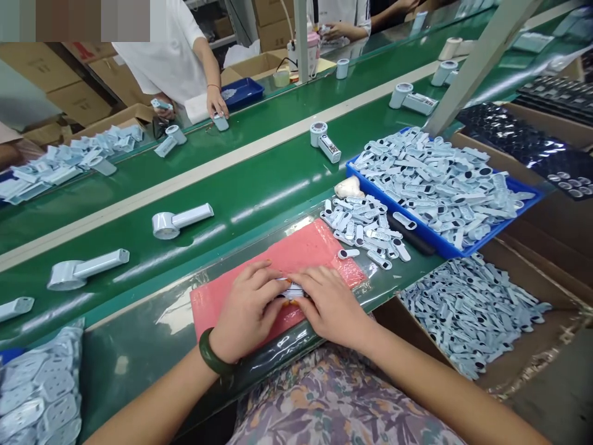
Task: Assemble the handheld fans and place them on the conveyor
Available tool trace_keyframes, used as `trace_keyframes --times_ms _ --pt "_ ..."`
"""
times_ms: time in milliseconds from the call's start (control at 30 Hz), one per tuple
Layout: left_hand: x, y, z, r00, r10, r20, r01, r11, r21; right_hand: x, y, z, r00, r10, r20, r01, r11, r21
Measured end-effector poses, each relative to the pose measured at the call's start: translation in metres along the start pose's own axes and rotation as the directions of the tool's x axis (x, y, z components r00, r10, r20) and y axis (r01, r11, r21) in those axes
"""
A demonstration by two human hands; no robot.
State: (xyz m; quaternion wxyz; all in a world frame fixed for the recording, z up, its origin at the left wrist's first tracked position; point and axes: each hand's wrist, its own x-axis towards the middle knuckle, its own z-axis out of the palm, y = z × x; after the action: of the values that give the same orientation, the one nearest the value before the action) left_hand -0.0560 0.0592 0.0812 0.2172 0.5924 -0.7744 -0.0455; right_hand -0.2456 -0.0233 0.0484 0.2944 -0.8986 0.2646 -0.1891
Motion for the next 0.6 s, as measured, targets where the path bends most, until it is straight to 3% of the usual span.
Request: trace_keyframes --times_ms 67,167,233,300,400,467,600 --pt "0.002 -0.002 -0.006 0.998 0.012 0.061 -0.02 0.99 0.14 -0.003 0.004 -0.007 0.998 -0.027 -0.051 0.028 0.999 0.034" --pt "0.017 -0.022 -0.019 0.988 0.08 0.131 -0.112 0.958 0.263 -0.009 0.023 -0.024 0.97 -0.022 -0.242 0.012 0.999 -0.044" --pt "0.043 -0.046 -0.029 0.979 0.146 0.145 -0.184 0.937 0.297 -0.013 0.039 -0.036 0.936 0.026 -0.351 -0.098 0.977 -0.189" --pt "0.081 -0.076 -0.038 0.977 0.176 0.118 -0.208 0.898 0.389 -0.014 0.055 -0.044 0.919 0.078 -0.387 -0.214 0.922 -0.323" --pt "0.15 -0.123 -0.043 0.991 0.117 0.067 -0.134 0.831 0.539 -0.011 0.066 -0.046 0.916 0.115 -0.384 -0.284 0.862 -0.42" --pt "0.193 -0.15 -0.038 1.0 0.003 0.026 -0.018 0.82 0.573 -0.008 0.066 -0.043 0.913 0.109 -0.394 -0.291 0.849 -0.441" --pt "0.246 -0.186 -0.014 0.973 -0.225 0.052 0.167 0.841 0.514 -0.002 0.056 -0.036 0.907 0.057 -0.418 -0.243 0.881 -0.406"
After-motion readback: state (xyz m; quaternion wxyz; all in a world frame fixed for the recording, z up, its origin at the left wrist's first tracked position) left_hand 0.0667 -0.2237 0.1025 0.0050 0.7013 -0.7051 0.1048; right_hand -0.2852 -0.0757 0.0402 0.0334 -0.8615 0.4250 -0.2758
